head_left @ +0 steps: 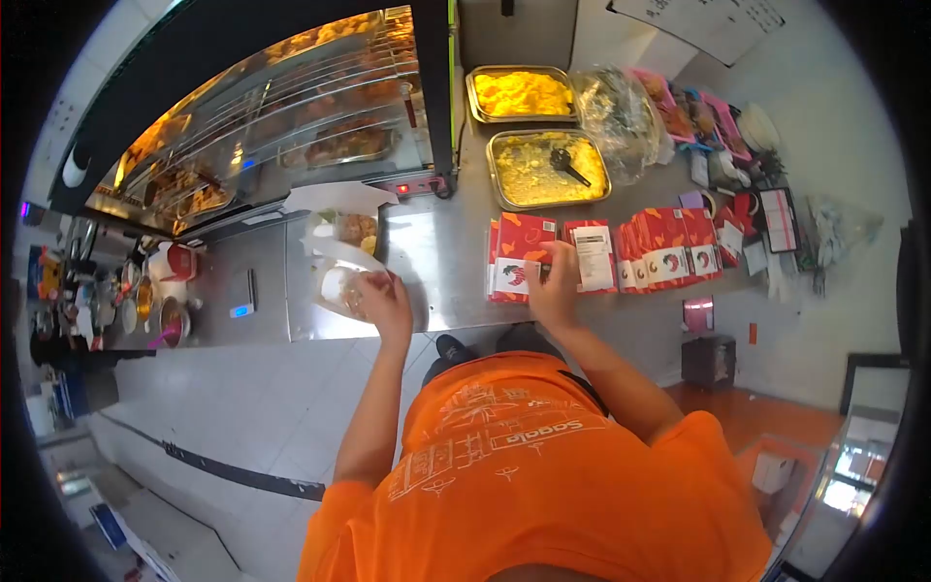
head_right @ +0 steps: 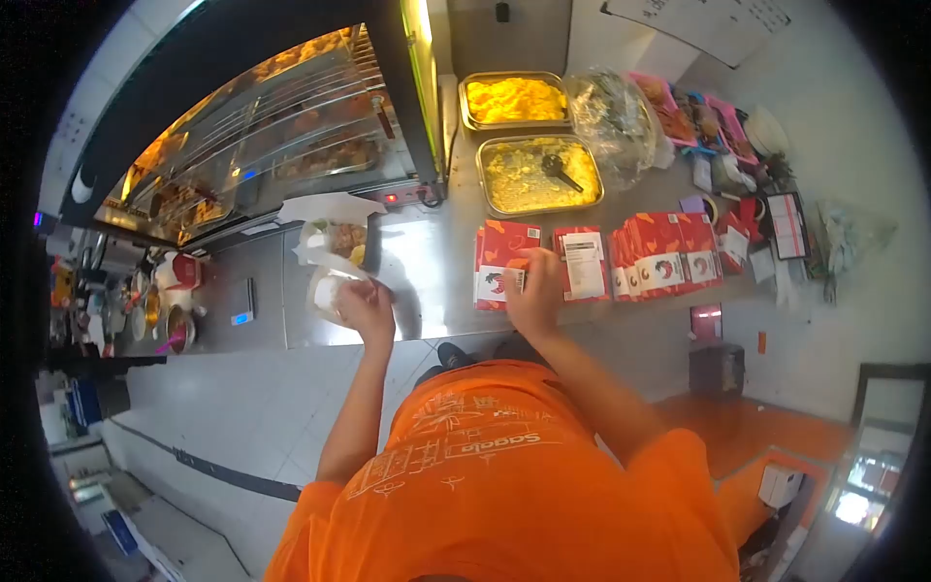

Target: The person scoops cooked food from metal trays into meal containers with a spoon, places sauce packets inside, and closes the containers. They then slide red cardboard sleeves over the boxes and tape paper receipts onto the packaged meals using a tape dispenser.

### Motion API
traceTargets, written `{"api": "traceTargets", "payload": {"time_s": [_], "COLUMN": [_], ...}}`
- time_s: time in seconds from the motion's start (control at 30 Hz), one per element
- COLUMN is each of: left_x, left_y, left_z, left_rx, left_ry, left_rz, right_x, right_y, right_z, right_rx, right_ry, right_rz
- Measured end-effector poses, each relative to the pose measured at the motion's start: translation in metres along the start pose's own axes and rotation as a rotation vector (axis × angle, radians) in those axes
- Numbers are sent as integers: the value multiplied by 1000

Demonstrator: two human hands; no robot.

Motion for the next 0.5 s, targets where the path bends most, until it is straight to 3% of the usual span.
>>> {"api": "traceTargets", "payload": {"time_s": [0.03, 0.1, 0.17, 0.27, 0.33, 0.4, 0.43, 0.5], "left_x": [12, 41, 31, 47, 71, 101, 99, 88], "left_y": [-2, 6, -25, -66, -80, -87, -86, -94], "left_z": [17, 52, 63, 81, 86, 88, 88, 81], "left_rx": [19, 221, 246, 300, 342, 200, 206, -139], "left_ry": [8, 61, 181, 349, 404, 215, 215, -18], "left_rz": [8, 175, 160, 12, -118, -124, -128, -358], "right_x": [18, 37, 60, 61, 60, 65, 68, 74], "right_y": [5, 29, 55, 95, 111, 123, 124, 130], "right_z": [-1, 5, 12, 28, 39, 54, 58, 68], "right_rx": [64, 323, 534, 564, 630, 761, 761, 871], "right_ry": [-108, -17, -58, 70, -10, -63, -57, 13], "right_rz": [-77, -354, -409, -561, -556, -572, -575, -527]}}
Point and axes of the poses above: each hand's wrist, its own z-axis away from the middle knuckle, its own y-axis out of the palm, x = y × z, the point moved 4 cm from there along -z, towards the middle knuckle, and after that the axes turned 12 degrees about -z, right-handed, at the moved point
